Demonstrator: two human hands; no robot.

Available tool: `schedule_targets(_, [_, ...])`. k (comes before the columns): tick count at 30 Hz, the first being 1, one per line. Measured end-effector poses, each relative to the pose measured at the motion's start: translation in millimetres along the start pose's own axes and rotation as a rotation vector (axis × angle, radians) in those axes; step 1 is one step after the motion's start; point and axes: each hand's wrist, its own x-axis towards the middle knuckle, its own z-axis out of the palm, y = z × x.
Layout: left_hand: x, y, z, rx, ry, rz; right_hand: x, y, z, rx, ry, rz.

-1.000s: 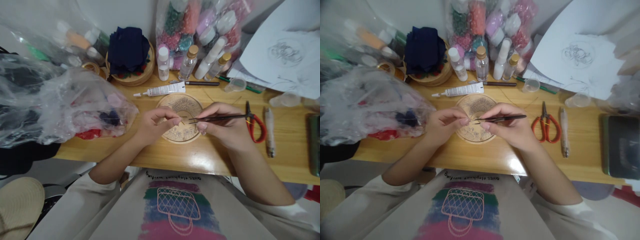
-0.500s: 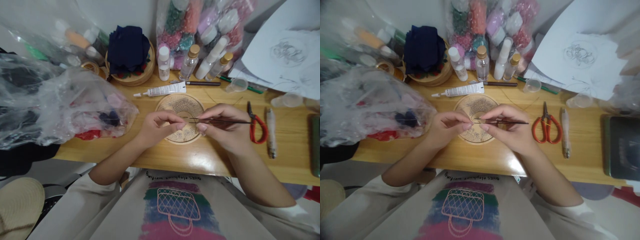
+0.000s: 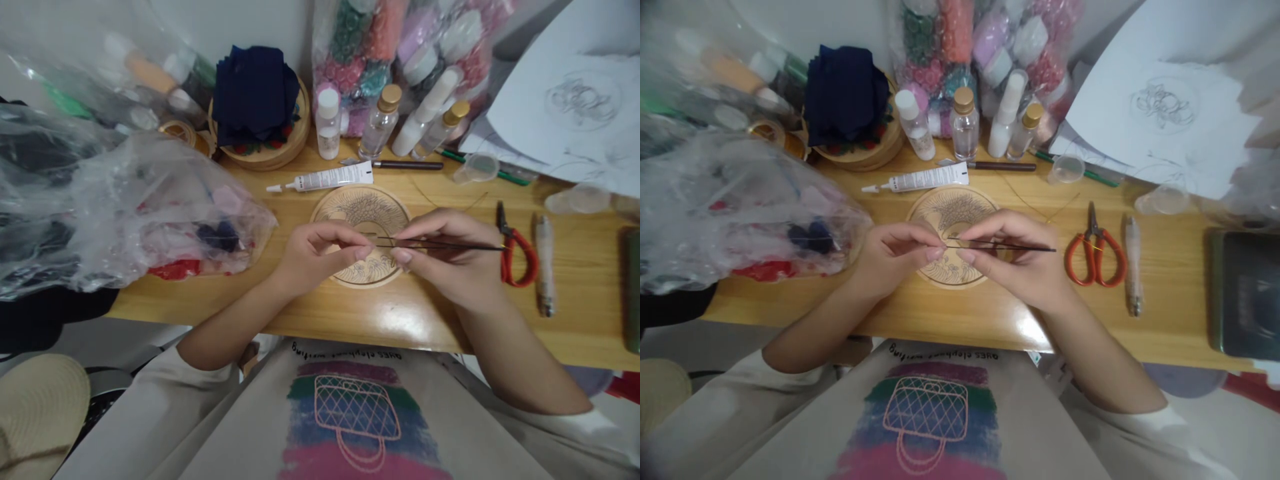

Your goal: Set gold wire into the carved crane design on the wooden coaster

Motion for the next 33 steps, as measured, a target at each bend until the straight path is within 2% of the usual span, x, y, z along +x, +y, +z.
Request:
schedule_targets(11, [0,-3,0.8,0.048,0.065,-0.054,-10,11,0,-0.138,0.007,-0.202])
schedule_targets(15, [-1,-5,0.5,0.063,0.074,-0.025,-10,10,0,-0.175,-0.034,-0.196])
schedule_targets(19, [0,-7,0.4,0.071,0.079,-0.001,-8,4,2,-0.220,0.030,-0.184])
schedule_targets(22, [0,-7,-0.2,0.057,0.075,0.019,-7,1,3,-0.226,0.031,-0.168])
schedule_targets(27, [1,-7,-2.0,0.130,0.053,0.146,-5,3,2,-0.279,0.037,-0.208])
schedule_targets(33, [1,-8,-0.8,0.241,0.079,0.284,-3,5,1,-0.307,0.039,-0.240])
